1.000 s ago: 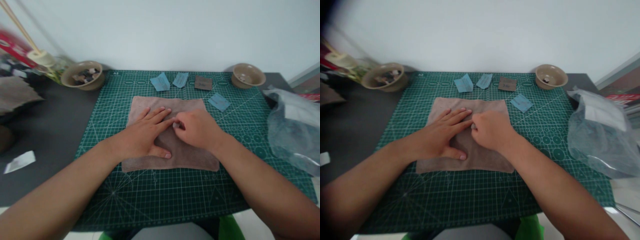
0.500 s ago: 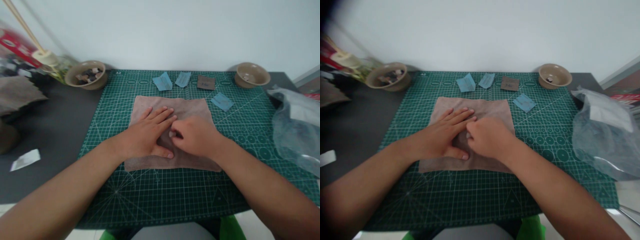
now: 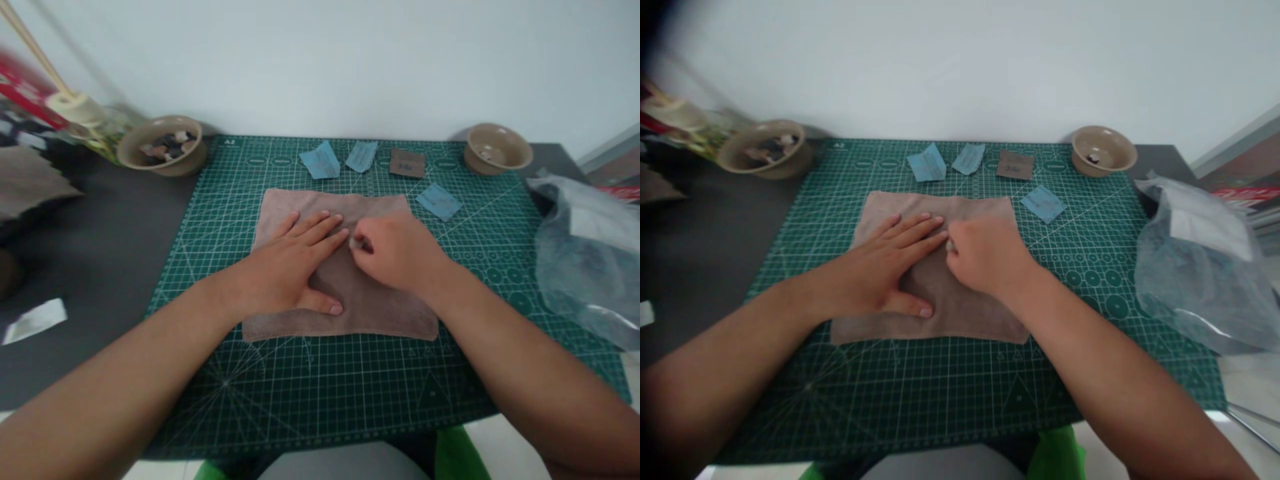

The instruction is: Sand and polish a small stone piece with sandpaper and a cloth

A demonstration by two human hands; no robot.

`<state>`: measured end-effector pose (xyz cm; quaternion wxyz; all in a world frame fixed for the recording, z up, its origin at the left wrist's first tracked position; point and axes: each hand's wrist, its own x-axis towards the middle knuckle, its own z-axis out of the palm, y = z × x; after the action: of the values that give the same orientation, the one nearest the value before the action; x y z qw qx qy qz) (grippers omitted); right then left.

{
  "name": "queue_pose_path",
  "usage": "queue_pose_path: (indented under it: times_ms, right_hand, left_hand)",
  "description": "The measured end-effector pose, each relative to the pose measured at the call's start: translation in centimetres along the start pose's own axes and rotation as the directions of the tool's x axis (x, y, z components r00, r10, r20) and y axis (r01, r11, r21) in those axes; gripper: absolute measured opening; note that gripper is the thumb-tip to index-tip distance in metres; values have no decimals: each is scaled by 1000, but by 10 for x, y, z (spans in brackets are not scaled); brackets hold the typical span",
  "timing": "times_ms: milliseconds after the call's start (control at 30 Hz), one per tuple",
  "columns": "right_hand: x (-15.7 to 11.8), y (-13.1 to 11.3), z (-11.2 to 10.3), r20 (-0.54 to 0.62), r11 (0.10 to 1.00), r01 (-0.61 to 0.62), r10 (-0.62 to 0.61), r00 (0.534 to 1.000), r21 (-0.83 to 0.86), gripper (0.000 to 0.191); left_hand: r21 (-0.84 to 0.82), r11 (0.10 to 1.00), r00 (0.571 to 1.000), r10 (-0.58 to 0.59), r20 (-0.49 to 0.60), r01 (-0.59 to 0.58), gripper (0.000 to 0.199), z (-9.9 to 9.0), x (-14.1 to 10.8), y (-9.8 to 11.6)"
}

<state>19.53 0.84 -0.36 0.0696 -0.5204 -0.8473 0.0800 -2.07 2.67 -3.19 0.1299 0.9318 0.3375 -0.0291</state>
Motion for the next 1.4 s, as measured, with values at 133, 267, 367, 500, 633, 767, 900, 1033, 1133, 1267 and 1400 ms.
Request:
queue_pose_path:
  times_ms: [133,267,367,500,633,767,900,1033,1133,1267,1400]
  right_hand:
    - [-2,-5,0,85,978,203,-207,975,58,25]
    - [1,2,-1,-21,997,-68,67,998,-22,24]
    - [0,-3,-1,37,995,89,-91,995,48,24]
    - [0,-3,0,49,987,133,-138,989,88,24]
    - [2,3,1,-41,999,-47,48,998,18,24]
    - [0,-3,3,77,975,205,-212,974,89,21]
    - [2,4,2,-23,999,-49,49,999,8,23]
    - [1,-3,3,5,993,100,-101,995,54,24]
    - [1,-3,3,41,978,185,-189,981,98,23]
    - [4,6,2,-38,995,-94,94,995,15,23]
    - [-2,-7,4,21,983,159,-162,987,94,23]
  left_hand:
    - [-16,1000,1000,18,-15,-18,121,0,0,-1]
    - [-4,1000,1000,7,4,-7,122,-1,0,-1]
    - [-2,1000,1000,6,-1,-6,121,-1,0,0]
    - [1,1000,1000,19,-7,-19,122,0,0,0]
    - [8,1000,1000,1,5,-1,122,0,1,0]
    - [-1,1000,1000,12,-5,-12,120,0,0,0]
    - [3,1000,1000,8,-3,-8,123,0,0,-1]
    - [1,1000,1000,17,-13,-17,122,2,0,-2]
    - [-3,1000,1000,22,-8,-22,122,2,0,-2]
    - [-6,1000,1000,5,-1,-5,121,1,1,-1]
    - [-7,1000,1000,22,-13,-22,123,2,0,-3]
